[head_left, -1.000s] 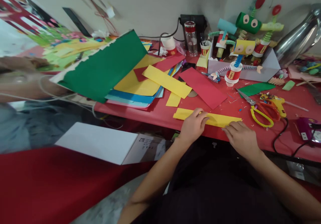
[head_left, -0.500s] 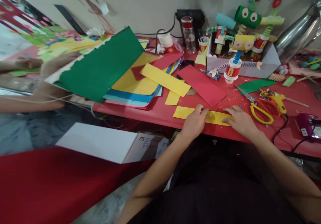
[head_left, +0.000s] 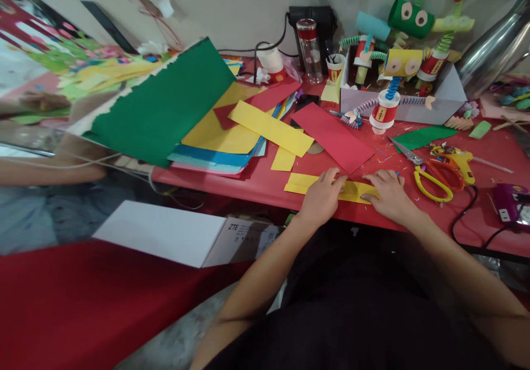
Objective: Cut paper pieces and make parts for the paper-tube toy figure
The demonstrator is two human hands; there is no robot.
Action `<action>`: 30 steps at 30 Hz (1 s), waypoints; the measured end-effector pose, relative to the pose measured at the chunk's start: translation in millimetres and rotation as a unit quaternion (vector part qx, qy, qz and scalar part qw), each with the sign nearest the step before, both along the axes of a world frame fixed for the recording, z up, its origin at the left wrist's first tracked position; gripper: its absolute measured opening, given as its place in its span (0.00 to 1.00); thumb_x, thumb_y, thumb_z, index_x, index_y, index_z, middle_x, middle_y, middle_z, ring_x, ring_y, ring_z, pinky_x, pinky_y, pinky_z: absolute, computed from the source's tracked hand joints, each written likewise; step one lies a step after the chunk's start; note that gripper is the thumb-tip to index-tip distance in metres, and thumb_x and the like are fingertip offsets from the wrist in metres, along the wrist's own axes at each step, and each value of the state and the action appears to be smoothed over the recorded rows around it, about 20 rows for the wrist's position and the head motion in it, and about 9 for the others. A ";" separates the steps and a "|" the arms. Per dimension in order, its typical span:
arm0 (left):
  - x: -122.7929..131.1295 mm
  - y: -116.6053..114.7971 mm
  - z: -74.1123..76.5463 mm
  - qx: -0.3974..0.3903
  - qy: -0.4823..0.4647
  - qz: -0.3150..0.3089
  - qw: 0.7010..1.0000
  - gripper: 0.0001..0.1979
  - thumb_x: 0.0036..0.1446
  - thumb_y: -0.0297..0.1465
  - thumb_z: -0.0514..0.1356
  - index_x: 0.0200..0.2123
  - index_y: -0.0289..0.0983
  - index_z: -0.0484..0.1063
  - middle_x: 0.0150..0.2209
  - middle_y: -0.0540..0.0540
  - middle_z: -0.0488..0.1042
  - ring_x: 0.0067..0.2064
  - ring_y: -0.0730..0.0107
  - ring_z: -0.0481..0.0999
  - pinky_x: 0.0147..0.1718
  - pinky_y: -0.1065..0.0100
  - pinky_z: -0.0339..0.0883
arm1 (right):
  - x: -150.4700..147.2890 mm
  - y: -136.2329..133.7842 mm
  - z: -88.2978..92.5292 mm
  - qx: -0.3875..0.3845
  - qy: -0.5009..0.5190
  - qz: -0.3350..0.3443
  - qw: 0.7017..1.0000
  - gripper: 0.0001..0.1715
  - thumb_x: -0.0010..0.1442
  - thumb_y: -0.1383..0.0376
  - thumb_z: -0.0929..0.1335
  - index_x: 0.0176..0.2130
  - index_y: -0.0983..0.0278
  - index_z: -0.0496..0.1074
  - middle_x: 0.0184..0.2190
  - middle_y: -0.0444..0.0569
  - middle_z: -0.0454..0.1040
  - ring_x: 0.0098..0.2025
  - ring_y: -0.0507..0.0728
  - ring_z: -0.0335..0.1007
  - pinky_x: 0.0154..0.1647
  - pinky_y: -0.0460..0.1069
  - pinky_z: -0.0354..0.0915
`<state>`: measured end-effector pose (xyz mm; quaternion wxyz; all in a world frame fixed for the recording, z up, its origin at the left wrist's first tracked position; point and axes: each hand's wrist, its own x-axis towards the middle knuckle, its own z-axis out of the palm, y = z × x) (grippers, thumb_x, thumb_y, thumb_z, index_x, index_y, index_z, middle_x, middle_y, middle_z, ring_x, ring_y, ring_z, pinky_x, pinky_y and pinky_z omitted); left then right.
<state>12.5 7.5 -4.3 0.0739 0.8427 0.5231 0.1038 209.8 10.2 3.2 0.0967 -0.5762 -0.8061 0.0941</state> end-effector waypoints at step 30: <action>-36.2 -9.2 -20.2 0.242 -0.034 -0.120 0.962 0.16 0.61 0.21 0.51 0.46 0.33 0.76 0.38 0.42 0.81 0.40 0.63 0.77 0.41 0.60 0.70 | 39.7 -23.6 -14.6 0.200 -0.076 0.208 0.954 0.24 0.60 0.80 0.59 0.51 0.69 0.73 0.38 0.56 0.75 0.41 0.60 0.65 0.43 0.54 0.65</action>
